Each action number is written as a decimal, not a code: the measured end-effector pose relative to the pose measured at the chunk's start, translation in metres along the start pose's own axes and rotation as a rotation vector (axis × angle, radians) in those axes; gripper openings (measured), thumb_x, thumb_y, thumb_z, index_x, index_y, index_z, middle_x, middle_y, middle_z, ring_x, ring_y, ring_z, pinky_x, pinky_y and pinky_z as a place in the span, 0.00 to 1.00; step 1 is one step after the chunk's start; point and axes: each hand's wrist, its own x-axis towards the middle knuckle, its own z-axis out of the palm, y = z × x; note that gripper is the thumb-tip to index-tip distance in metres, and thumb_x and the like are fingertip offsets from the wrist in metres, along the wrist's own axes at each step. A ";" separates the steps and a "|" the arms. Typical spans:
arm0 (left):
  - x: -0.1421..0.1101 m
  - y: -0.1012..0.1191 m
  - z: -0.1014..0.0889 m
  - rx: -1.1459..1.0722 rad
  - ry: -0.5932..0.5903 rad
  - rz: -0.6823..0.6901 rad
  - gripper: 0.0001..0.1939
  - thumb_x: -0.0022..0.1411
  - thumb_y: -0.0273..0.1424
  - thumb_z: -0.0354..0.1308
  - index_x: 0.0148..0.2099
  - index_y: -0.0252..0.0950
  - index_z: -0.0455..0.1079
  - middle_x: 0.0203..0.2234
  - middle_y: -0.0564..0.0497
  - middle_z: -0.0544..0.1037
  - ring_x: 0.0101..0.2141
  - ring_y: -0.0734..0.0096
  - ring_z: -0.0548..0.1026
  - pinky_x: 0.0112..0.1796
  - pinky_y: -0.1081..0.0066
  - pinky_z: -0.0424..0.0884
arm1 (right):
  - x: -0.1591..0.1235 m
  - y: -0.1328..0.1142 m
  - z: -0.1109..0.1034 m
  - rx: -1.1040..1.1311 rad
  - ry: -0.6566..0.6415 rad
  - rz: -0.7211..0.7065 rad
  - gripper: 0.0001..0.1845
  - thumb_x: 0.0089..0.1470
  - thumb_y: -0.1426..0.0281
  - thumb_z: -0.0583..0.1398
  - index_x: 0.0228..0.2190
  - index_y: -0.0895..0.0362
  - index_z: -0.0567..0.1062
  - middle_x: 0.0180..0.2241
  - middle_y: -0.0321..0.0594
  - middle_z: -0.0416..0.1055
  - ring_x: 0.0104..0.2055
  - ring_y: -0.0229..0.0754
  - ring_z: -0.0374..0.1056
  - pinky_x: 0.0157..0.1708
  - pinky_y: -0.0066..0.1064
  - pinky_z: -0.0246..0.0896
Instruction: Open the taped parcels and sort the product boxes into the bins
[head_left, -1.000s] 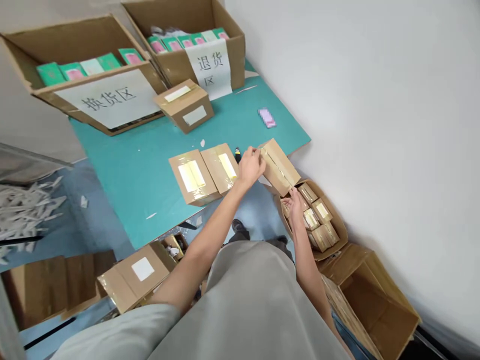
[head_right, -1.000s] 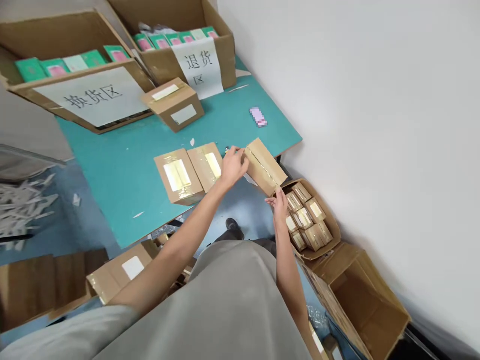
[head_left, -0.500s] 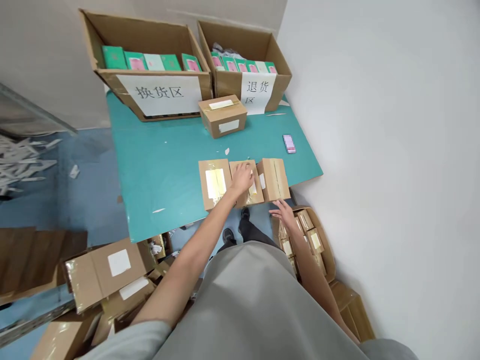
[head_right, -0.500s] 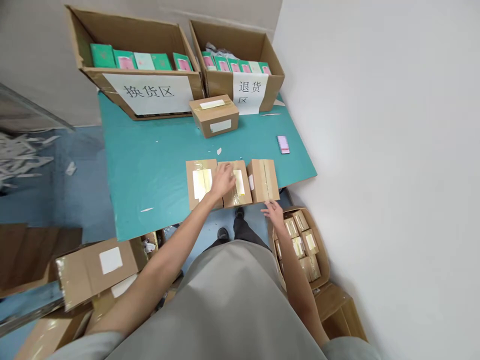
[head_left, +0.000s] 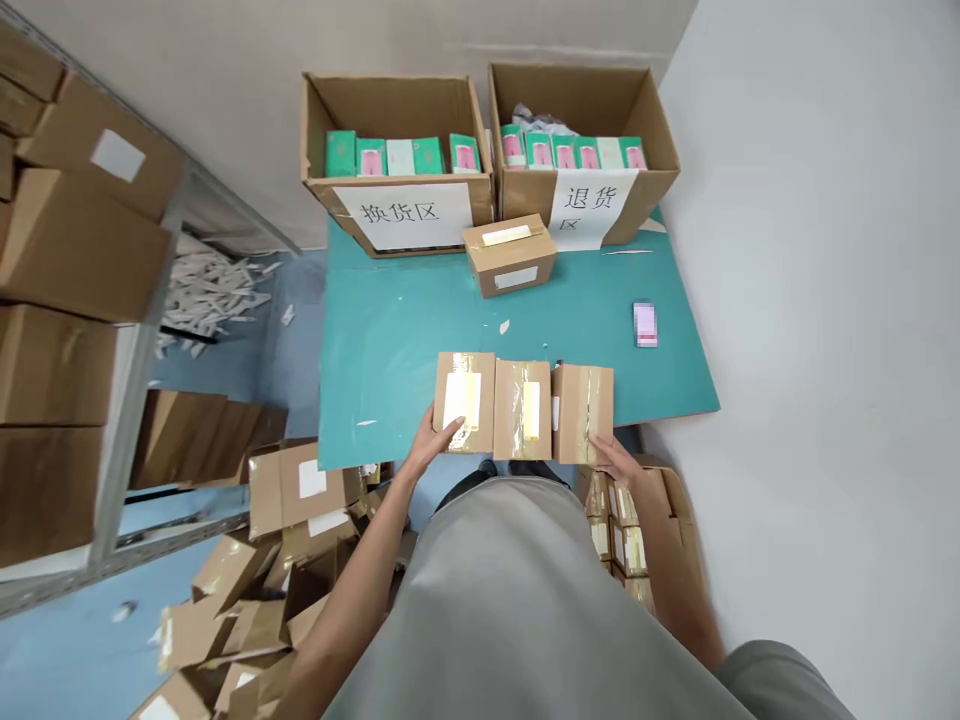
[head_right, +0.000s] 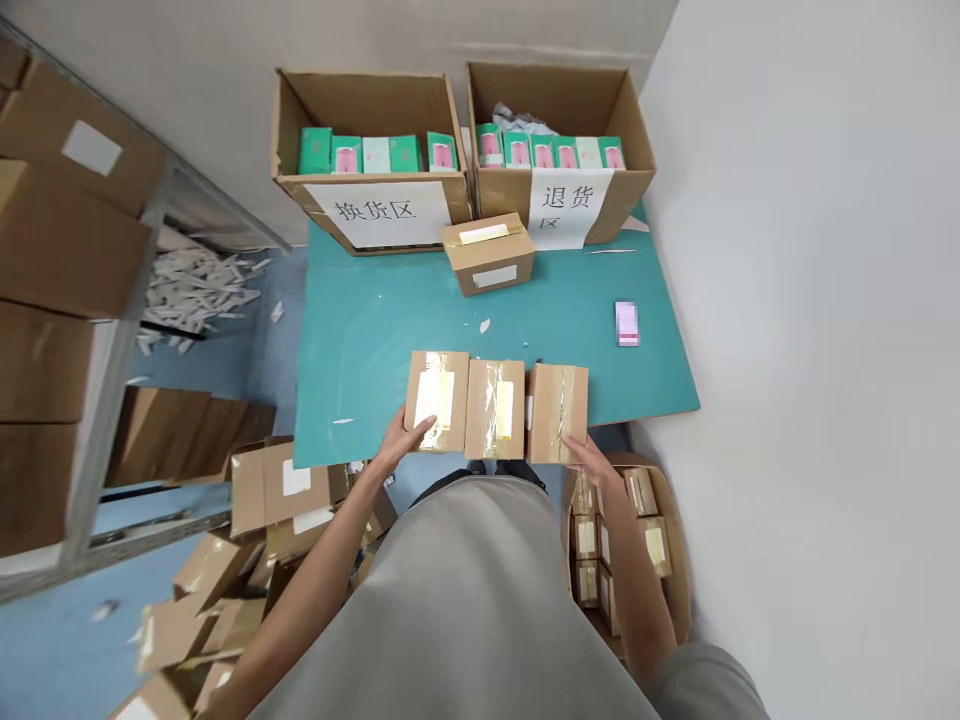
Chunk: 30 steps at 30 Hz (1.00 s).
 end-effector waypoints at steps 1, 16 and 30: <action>-0.002 0.003 0.001 0.002 0.010 -0.007 0.43 0.64 0.46 0.75 0.74 0.36 0.68 0.65 0.36 0.81 0.62 0.46 0.82 0.63 0.53 0.80 | 0.003 0.001 0.002 0.010 -0.025 0.009 0.45 0.53 0.43 0.75 0.67 0.43 0.79 0.69 0.47 0.77 0.72 0.60 0.72 0.68 0.56 0.72; 0.034 0.025 -0.098 -0.036 0.152 -0.052 0.41 0.62 0.48 0.73 0.72 0.37 0.72 0.66 0.37 0.82 0.63 0.44 0.82 0.62 0.54 0.81 | 0.065 -0.049 0.088 -0.032 -0.173 -0.176 0.59 0.52 0.44 0.78 0.76 0.52 0.68 0.73 0.50 0.72 0.77 0.65 0.66 0.79 0.59 0.59; 0.094 -0.005 -0.225 -0.085 0.141 -0.078 0.44 0.66 0.54 0.71 0.76 0.39 0.67 0.71 0.34 0.76 0.66 0.42 0.80 0.62 0.53 0.82 | 0.145 -0.098 0.249 -0.103 -0.227 -0.068 0.56 0.50 0.47 0.78 0.74 0.49 0.70 0.70 0.49 0.76 0.70 0.63 0.74 0.70 0.60 0.72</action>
